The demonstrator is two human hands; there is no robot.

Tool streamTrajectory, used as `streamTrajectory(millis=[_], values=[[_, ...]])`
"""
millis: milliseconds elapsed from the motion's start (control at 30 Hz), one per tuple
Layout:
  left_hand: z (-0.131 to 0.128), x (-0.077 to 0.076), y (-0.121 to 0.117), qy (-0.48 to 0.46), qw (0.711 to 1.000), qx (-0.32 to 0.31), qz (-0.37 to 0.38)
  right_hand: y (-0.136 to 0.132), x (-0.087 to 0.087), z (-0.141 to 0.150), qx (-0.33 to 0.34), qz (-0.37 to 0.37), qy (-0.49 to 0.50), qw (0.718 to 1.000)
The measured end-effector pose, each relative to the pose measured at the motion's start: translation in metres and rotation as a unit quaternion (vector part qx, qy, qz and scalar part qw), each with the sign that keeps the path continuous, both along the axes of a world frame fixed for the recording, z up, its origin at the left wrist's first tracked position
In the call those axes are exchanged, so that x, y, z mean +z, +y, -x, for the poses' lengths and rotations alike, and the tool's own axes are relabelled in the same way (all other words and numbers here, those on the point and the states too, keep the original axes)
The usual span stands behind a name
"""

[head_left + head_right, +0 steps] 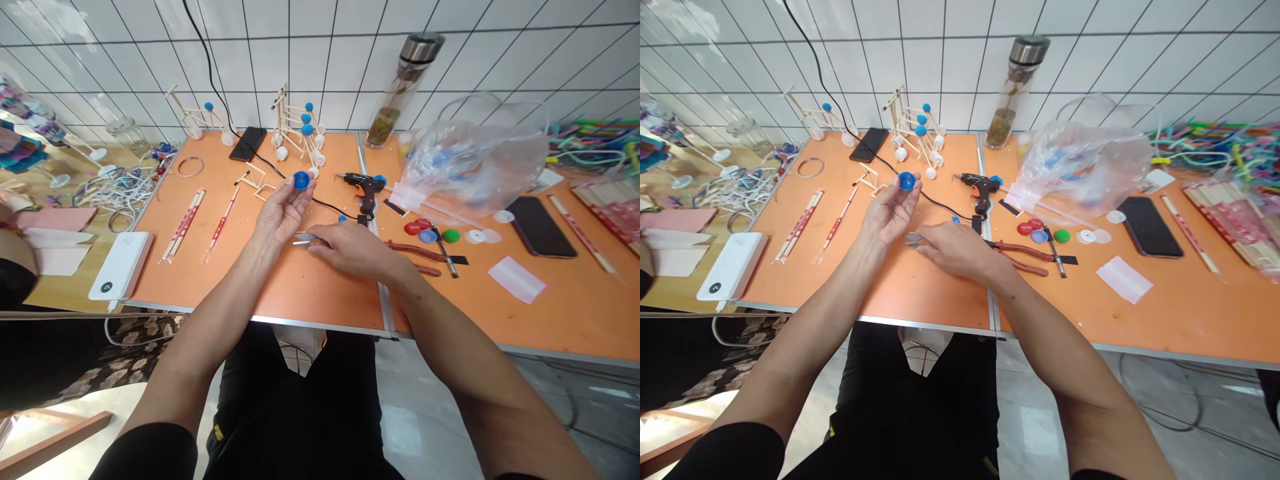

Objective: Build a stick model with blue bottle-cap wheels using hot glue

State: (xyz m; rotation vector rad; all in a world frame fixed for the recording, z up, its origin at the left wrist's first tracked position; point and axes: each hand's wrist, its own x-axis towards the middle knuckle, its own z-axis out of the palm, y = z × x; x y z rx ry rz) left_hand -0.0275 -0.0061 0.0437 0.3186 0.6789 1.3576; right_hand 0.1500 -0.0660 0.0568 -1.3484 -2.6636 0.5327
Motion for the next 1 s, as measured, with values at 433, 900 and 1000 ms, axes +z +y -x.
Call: streamTrajectory(millis=[433, 900, 1000], values=[[-0.003, -0.016, 0.004, 0.077, 0.994, -0.042, -0.06, 0.0, 0.008, -0.002, -0.203, -0.19, -0.026, 0.96], [-0.014, -0.018, -0.008, 0.098, 0.986, -0.063, -0.121, -0.002, 0.011, 0.007, -0.261, -0.176, -0.058, 0.948], [-0.015, -0.021, -0.009, 0.115, 0.981, -0.05, -0.15, -0.005, 0.012, 0.01, -0.268, -0.172, -0.058, 0.946]])
